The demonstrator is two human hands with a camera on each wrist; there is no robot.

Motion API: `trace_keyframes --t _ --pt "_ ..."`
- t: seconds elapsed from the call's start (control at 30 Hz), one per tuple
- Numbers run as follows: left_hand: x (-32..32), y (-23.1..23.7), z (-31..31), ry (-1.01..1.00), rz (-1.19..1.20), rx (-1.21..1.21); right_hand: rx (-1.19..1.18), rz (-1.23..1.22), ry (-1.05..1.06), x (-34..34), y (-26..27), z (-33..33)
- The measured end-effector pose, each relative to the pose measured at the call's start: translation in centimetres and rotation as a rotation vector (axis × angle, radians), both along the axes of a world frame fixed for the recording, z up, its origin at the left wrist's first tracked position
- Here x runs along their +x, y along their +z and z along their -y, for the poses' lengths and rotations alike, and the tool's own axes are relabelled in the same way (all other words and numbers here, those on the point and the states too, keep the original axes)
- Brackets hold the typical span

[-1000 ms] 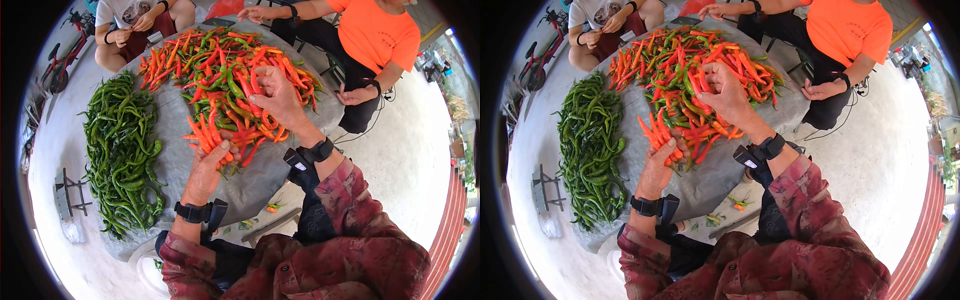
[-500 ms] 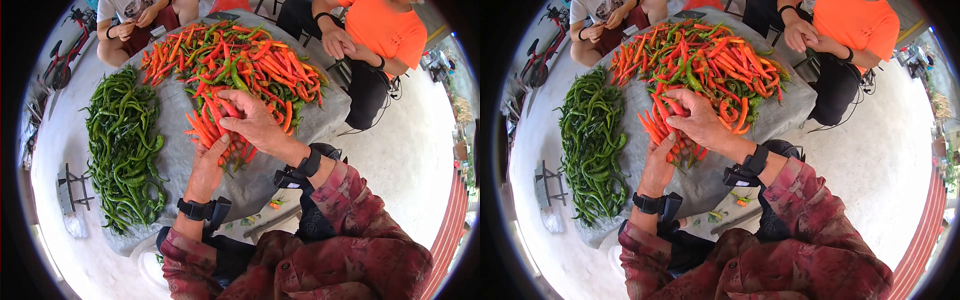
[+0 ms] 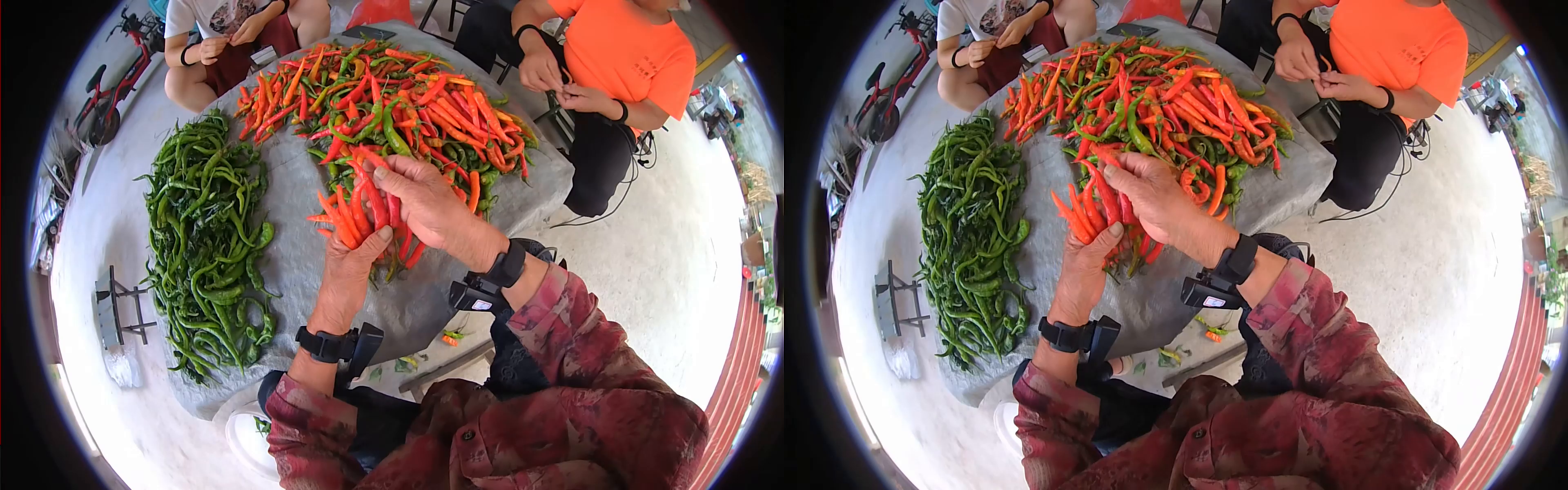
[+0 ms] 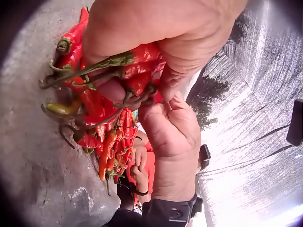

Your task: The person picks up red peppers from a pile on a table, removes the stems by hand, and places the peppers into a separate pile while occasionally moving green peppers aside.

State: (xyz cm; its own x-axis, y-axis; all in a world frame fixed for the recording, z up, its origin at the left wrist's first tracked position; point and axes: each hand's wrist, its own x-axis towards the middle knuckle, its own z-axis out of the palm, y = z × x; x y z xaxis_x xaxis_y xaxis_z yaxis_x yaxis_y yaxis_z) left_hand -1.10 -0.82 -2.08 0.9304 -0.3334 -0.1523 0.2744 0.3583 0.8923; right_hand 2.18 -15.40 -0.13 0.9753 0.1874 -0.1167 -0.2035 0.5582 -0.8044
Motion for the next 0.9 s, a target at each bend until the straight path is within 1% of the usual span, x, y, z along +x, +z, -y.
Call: trace_keyframes --t 0.1,0.17,0.23,0.27,0.3,0.37,0.43,0.5,0.57,0.6,0.63,0.67,0.7,0.73,0.77,0.83,0.9 --pt "-0.1 0.1 0.0 -0.021 0.044 0.051 -0.037 -0.006 0.041 0.0 0.2 -0.1" --pt "-0.1 0.4 0.0 -0.033 0.081 0.079 -0.091 0.050 0.042 -0.6 0.7 -0.1" --pt "-0.3 0.6 0.1 -0.017 0.074 0.111 -0.194 0.115 0.030 -0.3 0.4 0.0" --pt "-0.2 -0.1 0.0 -0.017 0.072 0.086 -0.254 0.098 0.055 -0.3 0.7 0.3" --pt "-0.2 -0.2 -0.1 -0.011 0.103 0.084 -0.258 0.130 0.055 -0.4 0.8 0.4" --pt "-0.1 -0.1 -0.1 0.016 -0.093 -0.032 -0.284 0.064 0.067 -0.4 0.7 0.2" --pt "-0.1 -0.1 -0.3 0.020 -0.061 -0.028 -0.237 0.056 0.088 -0.4 0.2 0.0" --pt "-0.2 -0.5 -0.3 0.006 -0.040 -0.031 -0.260 0.078 0.063 -0.4 -0.1 -0.3" --pt "0.0 -1.3 -0.3 -0.023 0.023 0.018 -0.252 0.078 0.045 -0.5 -0.4 -0.2" --pt "-0.1 -1.1 -0.1 -0.060 0.035 -0.005 -0.261 0.064 0.082 -0.6 -0.3 -0.1" --pt "-0.2 -0.5 -0.2 -0.052 0.059 0.030 -0.270 0.049 0.117 -0.6 -0.4 -0.1" --pt "-0.2 -0.1 -0.1 -0.039 0.083 0.067 -0.302 0.058 0.110 -0.6 -0.6 -0.3" --pt "-0.2 0.1 0.1 -0.066 0.094 0.049 -0.331 0.066 0.110 -0.6 -0.7 -0.4" --pt "-0.3 0.2 0.0 -0.032 0.045 0.037 -0.290 0.087 0.131 -0.7 -0.6 -0.4" --pt "-0.4 0.3 0.0 0.004 -0.007 0.027 -0.298 0.088 0.113 -0.6 -0.8 -0.3" --pt "-0.4 0.4 0.0 -0.022 -0.017 0.001 -0.236 0.042 0.150 -0.3 -1.3 -0.2" --pt "-0.4 0.3 0.2 -0.006 0.005 0.016 -0.192 0.054 0.159 -0.2 -1.8 -0.2"
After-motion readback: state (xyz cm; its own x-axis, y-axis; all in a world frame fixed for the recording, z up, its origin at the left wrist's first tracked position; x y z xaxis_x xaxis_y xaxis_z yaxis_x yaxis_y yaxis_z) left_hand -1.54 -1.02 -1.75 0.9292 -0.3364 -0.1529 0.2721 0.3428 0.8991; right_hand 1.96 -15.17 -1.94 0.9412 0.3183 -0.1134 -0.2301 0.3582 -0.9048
